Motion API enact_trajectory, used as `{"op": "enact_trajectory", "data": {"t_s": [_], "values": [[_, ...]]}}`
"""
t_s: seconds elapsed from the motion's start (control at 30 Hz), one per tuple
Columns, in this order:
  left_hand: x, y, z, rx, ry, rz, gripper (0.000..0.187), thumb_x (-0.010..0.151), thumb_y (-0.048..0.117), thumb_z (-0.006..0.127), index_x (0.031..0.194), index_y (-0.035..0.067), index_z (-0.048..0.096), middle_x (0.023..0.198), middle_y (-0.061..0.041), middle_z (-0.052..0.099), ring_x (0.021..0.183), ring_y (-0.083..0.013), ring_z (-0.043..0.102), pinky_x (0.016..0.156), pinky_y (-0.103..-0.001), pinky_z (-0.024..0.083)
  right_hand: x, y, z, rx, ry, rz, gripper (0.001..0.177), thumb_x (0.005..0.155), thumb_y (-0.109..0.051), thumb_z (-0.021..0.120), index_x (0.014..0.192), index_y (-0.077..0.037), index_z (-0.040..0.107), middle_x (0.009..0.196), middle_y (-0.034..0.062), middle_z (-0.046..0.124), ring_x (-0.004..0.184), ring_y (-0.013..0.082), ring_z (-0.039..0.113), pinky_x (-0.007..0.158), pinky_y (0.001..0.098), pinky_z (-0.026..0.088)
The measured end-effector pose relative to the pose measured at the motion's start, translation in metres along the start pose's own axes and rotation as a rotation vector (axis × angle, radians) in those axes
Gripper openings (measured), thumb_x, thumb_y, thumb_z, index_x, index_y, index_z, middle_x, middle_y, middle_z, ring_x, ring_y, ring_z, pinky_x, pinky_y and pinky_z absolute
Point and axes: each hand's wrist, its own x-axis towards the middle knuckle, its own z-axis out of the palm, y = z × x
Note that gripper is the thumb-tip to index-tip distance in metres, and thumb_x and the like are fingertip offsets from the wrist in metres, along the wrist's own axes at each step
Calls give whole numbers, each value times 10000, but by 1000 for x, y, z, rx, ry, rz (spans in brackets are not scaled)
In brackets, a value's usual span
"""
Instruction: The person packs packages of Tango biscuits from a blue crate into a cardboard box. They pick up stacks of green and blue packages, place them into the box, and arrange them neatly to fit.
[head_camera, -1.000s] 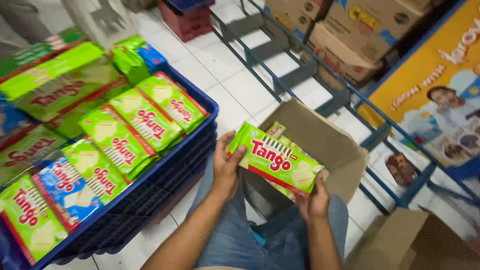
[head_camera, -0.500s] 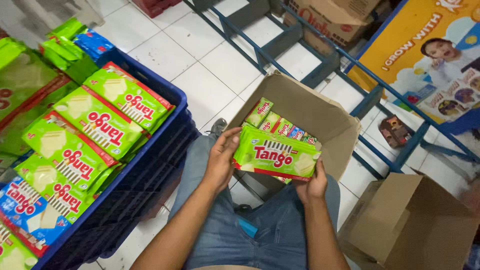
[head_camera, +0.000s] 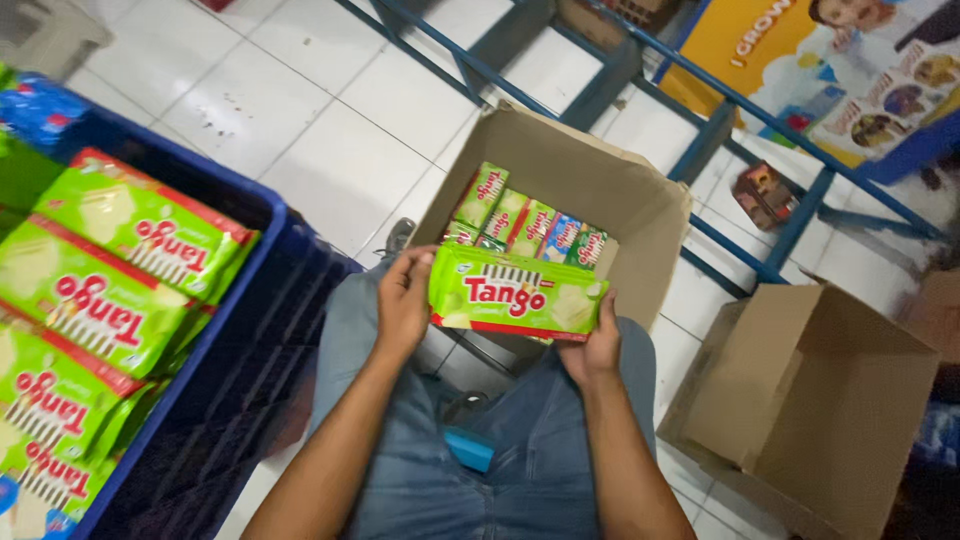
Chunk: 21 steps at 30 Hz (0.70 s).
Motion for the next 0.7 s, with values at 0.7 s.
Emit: {"op": "enact_trajectory", "data": {"t_s": [0.7], "values": [[129, -16, 61, -282, -260, -720, 421, 890, 395, 404, 1094, 60, 556, 896, -135, 622, 775, -235, 642, 736, -398, 518, 69, -48, -12, -363, 184, -155, 349, 872, -121, 395, 1191, -6, 479, 1105, 203, 567, 911, 273, 605, 857, 394, 479]]}}
